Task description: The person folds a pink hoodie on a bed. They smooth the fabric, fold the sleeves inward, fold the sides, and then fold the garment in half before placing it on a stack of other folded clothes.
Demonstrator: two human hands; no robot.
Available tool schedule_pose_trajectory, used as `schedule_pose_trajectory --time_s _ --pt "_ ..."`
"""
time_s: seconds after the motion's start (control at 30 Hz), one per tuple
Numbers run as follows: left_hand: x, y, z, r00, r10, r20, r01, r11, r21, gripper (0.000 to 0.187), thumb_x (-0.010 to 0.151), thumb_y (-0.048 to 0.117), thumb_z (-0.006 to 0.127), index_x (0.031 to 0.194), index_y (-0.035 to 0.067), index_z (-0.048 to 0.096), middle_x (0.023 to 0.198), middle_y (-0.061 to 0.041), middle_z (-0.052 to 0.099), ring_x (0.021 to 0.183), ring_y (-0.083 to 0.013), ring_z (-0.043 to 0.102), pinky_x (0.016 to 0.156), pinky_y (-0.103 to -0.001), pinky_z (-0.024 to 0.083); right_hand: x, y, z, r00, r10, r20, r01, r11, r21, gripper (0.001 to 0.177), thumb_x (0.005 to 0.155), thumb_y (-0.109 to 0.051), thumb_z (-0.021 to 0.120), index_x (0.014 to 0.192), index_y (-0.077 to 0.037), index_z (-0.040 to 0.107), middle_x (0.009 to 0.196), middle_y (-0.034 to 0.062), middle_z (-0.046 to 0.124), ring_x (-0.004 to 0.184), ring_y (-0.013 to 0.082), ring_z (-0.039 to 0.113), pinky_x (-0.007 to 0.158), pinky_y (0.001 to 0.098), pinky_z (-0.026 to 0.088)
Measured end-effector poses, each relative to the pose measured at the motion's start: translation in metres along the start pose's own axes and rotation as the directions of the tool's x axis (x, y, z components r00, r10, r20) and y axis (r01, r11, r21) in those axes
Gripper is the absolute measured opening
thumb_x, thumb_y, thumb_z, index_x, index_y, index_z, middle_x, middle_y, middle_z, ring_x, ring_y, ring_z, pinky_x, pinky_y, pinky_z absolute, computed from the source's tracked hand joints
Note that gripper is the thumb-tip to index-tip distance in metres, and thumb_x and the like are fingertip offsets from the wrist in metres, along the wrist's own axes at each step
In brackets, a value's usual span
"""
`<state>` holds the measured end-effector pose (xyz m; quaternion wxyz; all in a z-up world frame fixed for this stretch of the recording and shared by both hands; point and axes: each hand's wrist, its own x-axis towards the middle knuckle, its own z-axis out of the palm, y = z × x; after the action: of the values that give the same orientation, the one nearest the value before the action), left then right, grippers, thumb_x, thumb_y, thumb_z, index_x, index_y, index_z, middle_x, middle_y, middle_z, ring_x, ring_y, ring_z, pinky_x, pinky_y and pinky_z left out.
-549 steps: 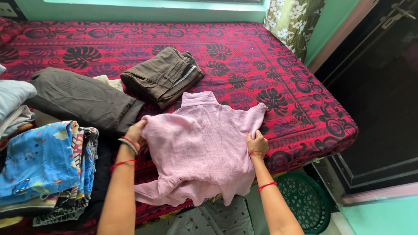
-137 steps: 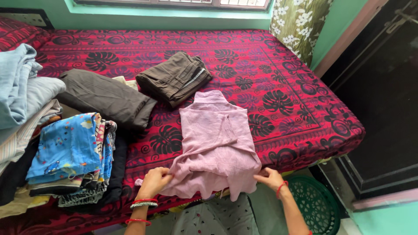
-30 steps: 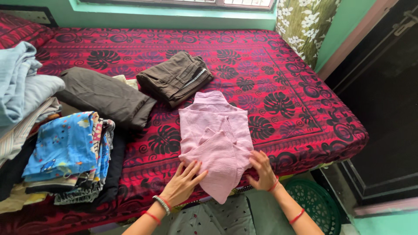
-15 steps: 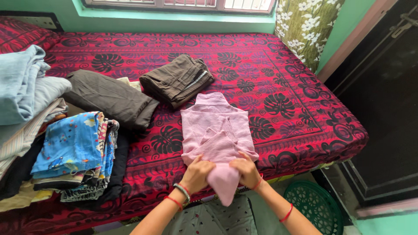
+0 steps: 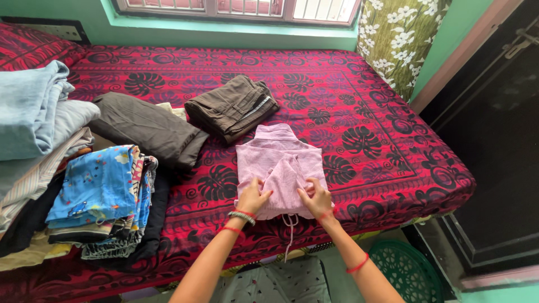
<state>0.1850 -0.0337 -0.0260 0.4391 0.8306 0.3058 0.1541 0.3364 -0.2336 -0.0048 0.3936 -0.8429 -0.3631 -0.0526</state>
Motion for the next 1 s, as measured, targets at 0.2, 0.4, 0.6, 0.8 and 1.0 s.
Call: schedule_pose_trajectory --time_s 0.2,0.4,0.6,0.8,1.0 --pt "-0.072 -0.003 -0.068 0.614 0.789 -0.016 -0.742 0.584 0.331 0.028 0.093 0.014 0.068 0.119 0.007 0.06 0.117 -0.017 0.069 0.112 -0.0333 0.066 0.102 -0.043 0.053 -0.054 -0.032 -0.057 0.656 -0.755 0.015 0.748 0.647 -0.15 0.039 0.084 -0.013 0.069 0.123 -0.008 0.064 0.13 0.0124 0.064 0.124 0.0319 0.061 0.111 0.0518 0.043" --pt "-0.091 -0.003 -0.059 0.482 0.86 0.165 -0.733 0.293 0.614 0.044 0.084 0.014 0.06 0.127 0.008 0.062 0.136 -0.013 0.061 0.134 -0.0284 0.052 0.115 -0.049 0.035 -0.061 -0.028 -0.03 0.691 -0.697 0.19 0.714 0.617 -0.332 0.059 0.076 -0.008 0.066 0.135 -0.004 0.062 0.136 0.017 0.061 0.131 0.0322 0.055 0.117 0.0568 0.027" --pt "-0.058 -0.004 -0.031 0.566 0.813 0.134 -0.674 0.364 0.643 0.033 0.089 0.012 0.057 0.121 0.008 0.065 0.127 -0.011 0.067 0.122 -0.0235 0.061 0.113 -0.049 0.037 -0.037 -0.005 0.005 0.754 -0.617 0.225 0.638 0.61 -0.47 0.044 0.083 -0.007 0.065 0.127 -0.009 0.065 0.119 0.0095 0.07 0.116 0.0235 0.065 0.118 0.0558 0.029" --pt "-0.081 -0.003 -0.047 0.628 0.752 0.2 -0.715 0.457 0.529 0.018 0.088 0.008 0.058 0.104 0.009 0.066 0.109 -0.006 0.072 0.102 -0.0203 0.069 0.114 -0.049 0.039 -0.049 -0.009 -0.003 0.787 -0.431 0.442 0.592 0.728 -0.345 0.043 0.078 -0.003 0.067 0.12 -0.01 0.065 0.108 0.0049 0.072 0.107 0.0236 0.068 0.12 0.0547 0.029" --pt "-0.119 -0.003 -0.071 0.627 0.739 0.248 -0.768 0.53 0.36 0.03 0.077 0.005 0.065 0.107 0.007 0.066 0.11 -0.01 0.072 0.103 -0.0249 0.07 0.11 -0.051 0.038 -0.087 -0.019 -0.032 0.727 -0.571 0.381 0.682 0.667 -0.301 0.066 0.065 0.0 0.073 0.129 -0.009 0.062 0.124 0.0097 0.068 0.121 0.0253 0.061 0.114 0.055 0.031"
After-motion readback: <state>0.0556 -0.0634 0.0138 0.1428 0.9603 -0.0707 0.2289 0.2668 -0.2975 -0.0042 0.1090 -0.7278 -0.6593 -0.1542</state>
